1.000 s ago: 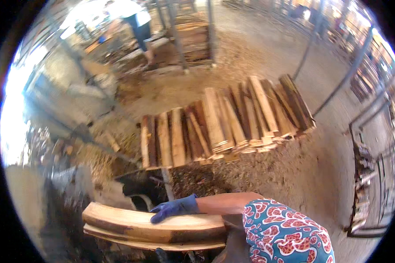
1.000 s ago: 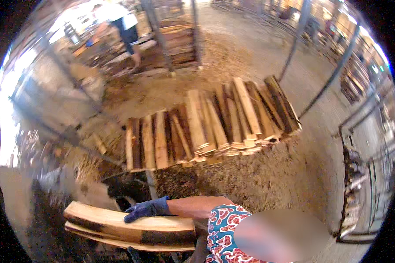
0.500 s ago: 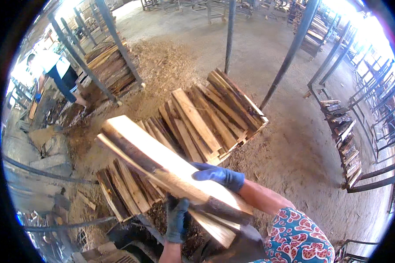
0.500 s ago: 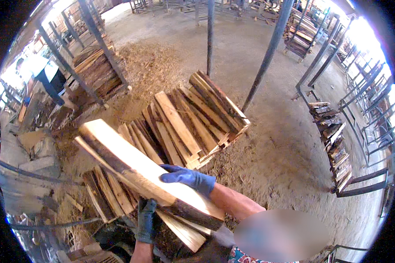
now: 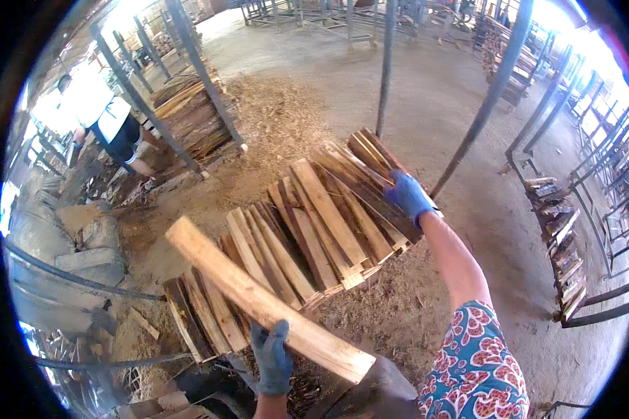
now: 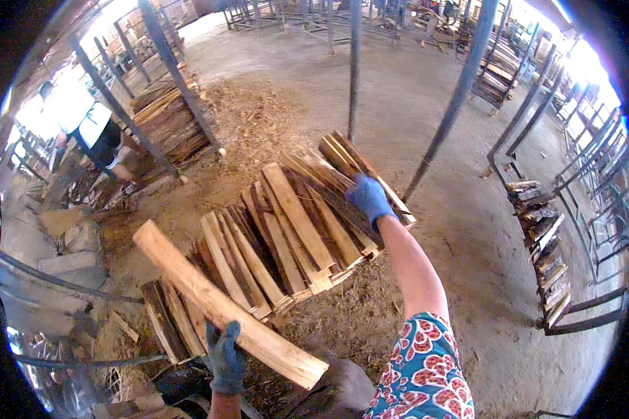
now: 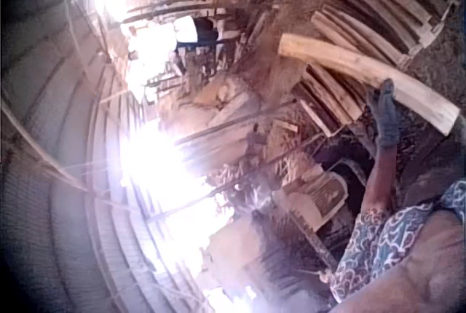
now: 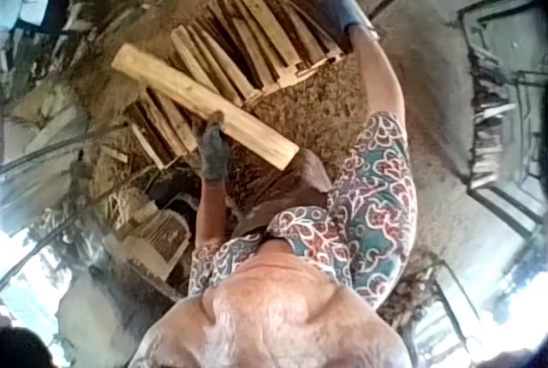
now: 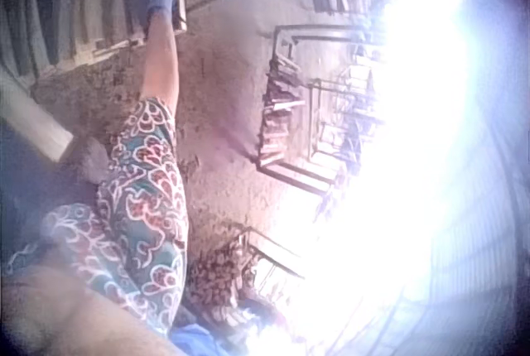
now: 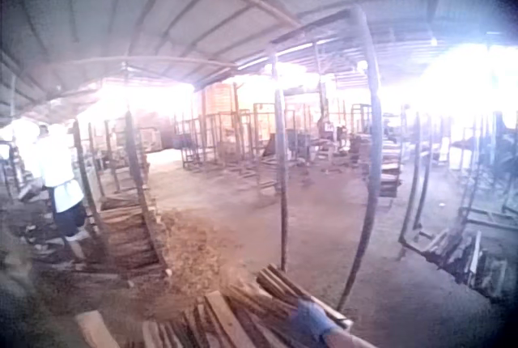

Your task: The person repeatedly picks up wooden planks from a pile on the floor and places them onto a metal rack. The person wears blue gloves and handles the planks one at a time, stacking them vertically on the rack.

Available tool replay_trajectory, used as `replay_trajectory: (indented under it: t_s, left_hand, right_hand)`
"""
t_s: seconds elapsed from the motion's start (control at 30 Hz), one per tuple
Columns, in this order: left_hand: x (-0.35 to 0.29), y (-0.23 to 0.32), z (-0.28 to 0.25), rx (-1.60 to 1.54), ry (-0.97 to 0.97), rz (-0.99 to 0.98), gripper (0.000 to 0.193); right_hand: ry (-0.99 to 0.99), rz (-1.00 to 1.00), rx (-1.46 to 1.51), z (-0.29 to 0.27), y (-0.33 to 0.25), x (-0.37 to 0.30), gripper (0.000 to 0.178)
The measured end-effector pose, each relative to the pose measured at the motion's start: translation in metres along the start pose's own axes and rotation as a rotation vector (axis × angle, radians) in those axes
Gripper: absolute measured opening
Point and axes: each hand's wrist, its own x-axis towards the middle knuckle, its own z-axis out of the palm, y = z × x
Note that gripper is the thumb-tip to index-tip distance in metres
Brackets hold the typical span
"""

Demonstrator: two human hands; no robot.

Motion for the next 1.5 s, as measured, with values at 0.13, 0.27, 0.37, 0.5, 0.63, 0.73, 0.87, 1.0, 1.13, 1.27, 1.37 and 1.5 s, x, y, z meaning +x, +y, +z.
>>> replay_trajectory:
  t_s: [0.13, 0.27, 0.37, 0.5, 0.63, 0.73, 0.87, 1.0, 1.13, 1.27, 1.37, 1.5]
  left_hand:
    - [-0.036, 0.001, -0.054, 0.026, 0.269, 0.136, 0.051]
    - [-0.117, 0.015, -0.135, 0.008, 0.607, 0.197, 0.048]
    - [-0.206, 0.017, -0.191, -0.092, 0.917, 0.335, 0.049]
    - [-0.321, 0.015, -0.248, 0.170, 1.224, 0.586, 0.056]
    - [-0.462, 0.027, -0.283, 0.304, 1.597, 0.664, 0.065]
    - [-0.574, 0.063, -0.323, 0.417, 1.850, 0.601, 0.067]
    - [-0.644, 0.101, -0.377, 1.328, 2.140, 0.021, 0.068]
    - [-0.606, 0.090, -0.404, 0.654, 1.866, 0.279, 0.080]
    - [-0.569, 0.064, -0.402, 0.607, 1.719, 0.100, 0.091]
    - [-0.586, 0.057, -0.391, 0.736, 1.619, 0.006, 0.089]
    - [-0.619, 0.062, -0.381, 0.455, 1.647, 0.283, 0.081]
    - [-0.665, 0.072, -0.372, 0.518, 1.785, 0.340, 0.071]
  right_hand:
    - [-0.211, -0.218, 0.148, 0.102, -0.022, -0.060, 0.026]
    - [-0.768, -0.561, 0.202, 0.214, -0.112, -0.169, 0.033]
    - [-1.345, -0.477, 0.363, 0.265, -0.187, -0.254, 0.032]
    - [-1.717, -0.877, 0.337, 0.291, -0.264, -0.346, 0.038]
    - [-1.884, -1.051, 0.043, 0.285, -0.346, -0.417, 0.042]
    - [-2.106, -0.666, 0.249, 0.281, -0.423, -0.483, 0.043]
    - [-2.136, -0.650, 0.513, 0.270, -0.505, -0.571, 0.041]
    - [-2.473, -0.210, 0.559, 0.262, -0.527, -0.660, 0.051]
    - [-2.453, -0.232, 0.480, 0.261, -0.509, -0.708, 0.043]
    - [-2.505, -0.117, 0.488, 0.262, -0.484, -0.705, 0.044]
    - [-2.428, -0.403, 0.679, 0.261, -0.469, -0.685, 0.049]
    - [-2.154, -1.047, 0.888, 0.267, -0.455, -0.658, 0.058]
